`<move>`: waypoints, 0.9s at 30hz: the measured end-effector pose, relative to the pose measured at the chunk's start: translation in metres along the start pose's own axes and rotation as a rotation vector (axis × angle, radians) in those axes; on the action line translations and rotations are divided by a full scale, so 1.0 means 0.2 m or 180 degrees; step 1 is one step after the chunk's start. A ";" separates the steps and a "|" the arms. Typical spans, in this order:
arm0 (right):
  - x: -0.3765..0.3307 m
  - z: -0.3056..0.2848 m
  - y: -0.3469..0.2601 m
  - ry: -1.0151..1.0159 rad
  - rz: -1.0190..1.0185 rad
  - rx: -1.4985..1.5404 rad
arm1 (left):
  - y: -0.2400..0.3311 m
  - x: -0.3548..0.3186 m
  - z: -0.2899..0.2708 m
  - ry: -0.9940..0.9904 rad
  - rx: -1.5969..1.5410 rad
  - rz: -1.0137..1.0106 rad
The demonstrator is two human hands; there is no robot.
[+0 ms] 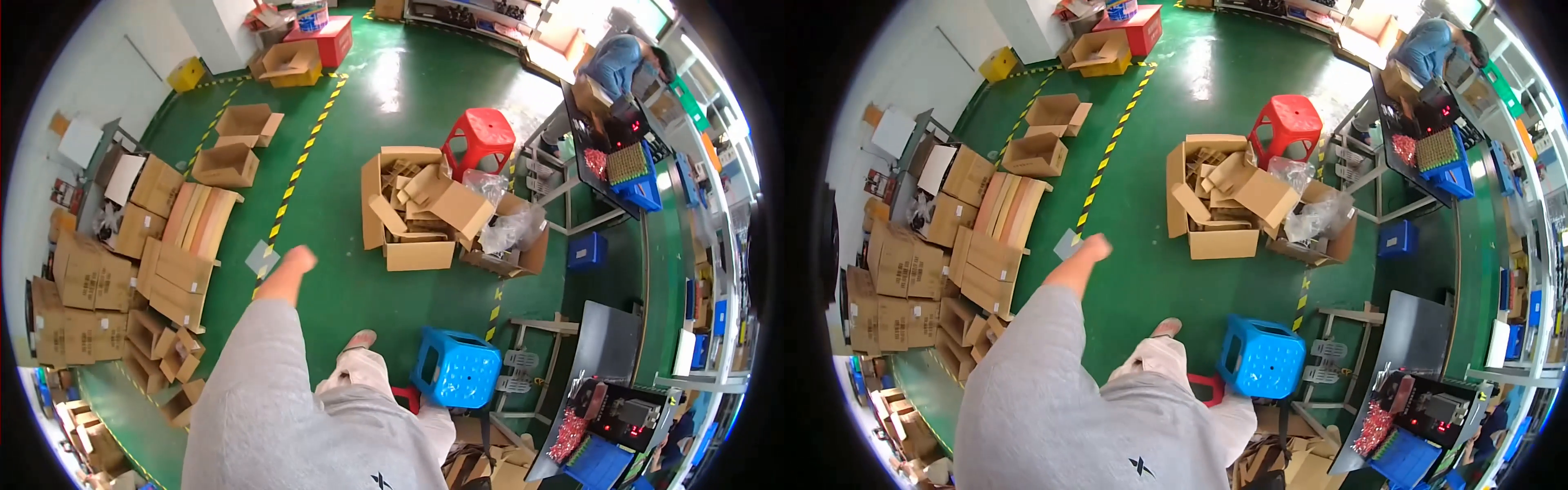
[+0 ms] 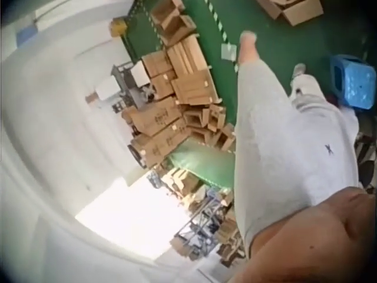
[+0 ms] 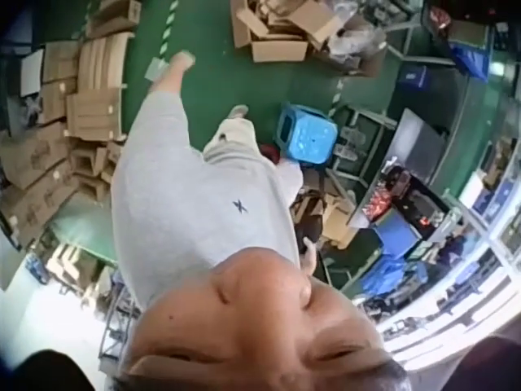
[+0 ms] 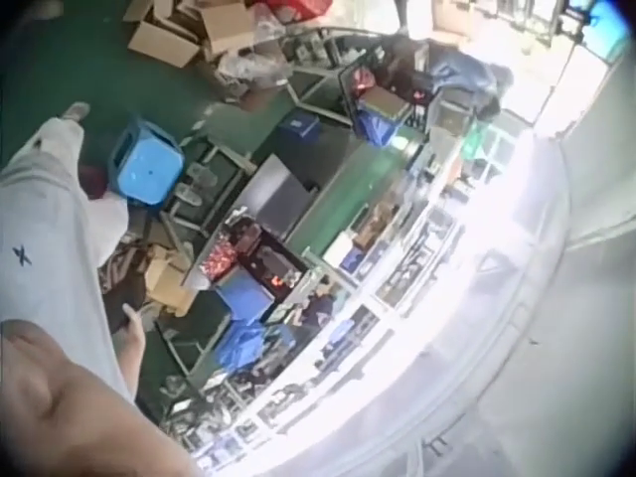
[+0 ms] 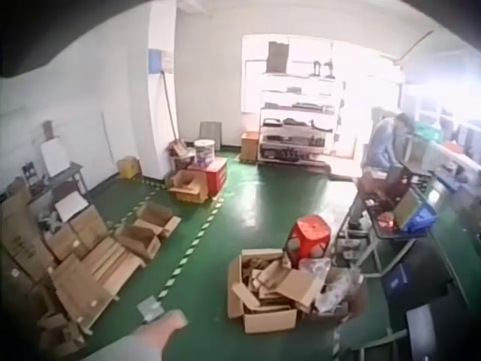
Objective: Folding and preparing cardboard boxes for packaging components on a production line.
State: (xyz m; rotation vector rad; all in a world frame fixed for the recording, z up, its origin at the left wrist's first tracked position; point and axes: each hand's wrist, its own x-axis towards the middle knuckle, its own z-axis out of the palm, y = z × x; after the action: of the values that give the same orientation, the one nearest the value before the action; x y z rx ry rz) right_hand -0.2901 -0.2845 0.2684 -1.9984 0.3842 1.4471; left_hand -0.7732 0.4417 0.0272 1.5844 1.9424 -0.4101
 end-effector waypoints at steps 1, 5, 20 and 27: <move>0.03 0.08 -0.06 -0.0199 -0.0019 0.0002 | -0.54 0.09 -0.01 0.0168 0.0148 -0.0262; -0.18 0.32 -0.06 -0.0015 0.0049 0.0297 | -0.87 -0.17 0.27 -0.0697 0.0838 -0.0431; 0.24 1.41 -0.85 -0.2277 -0.0530 -0.1426 | -1.18 -0.78 0.85 -0.1953 -0.2043 -0.0855; 0.18 1.66 -0.97 -0.2408 0.0263 -0.1653 | -1.67 -1.33 1.01 -0.1027 -0.2195 -0.1472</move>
State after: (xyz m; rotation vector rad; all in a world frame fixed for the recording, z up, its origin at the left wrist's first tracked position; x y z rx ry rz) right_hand -0.4142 0.0795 0.2330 -1.6113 -0.2690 2.3856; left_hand -1.0128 0.0371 -0.0096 0.5965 1.8915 -0.1300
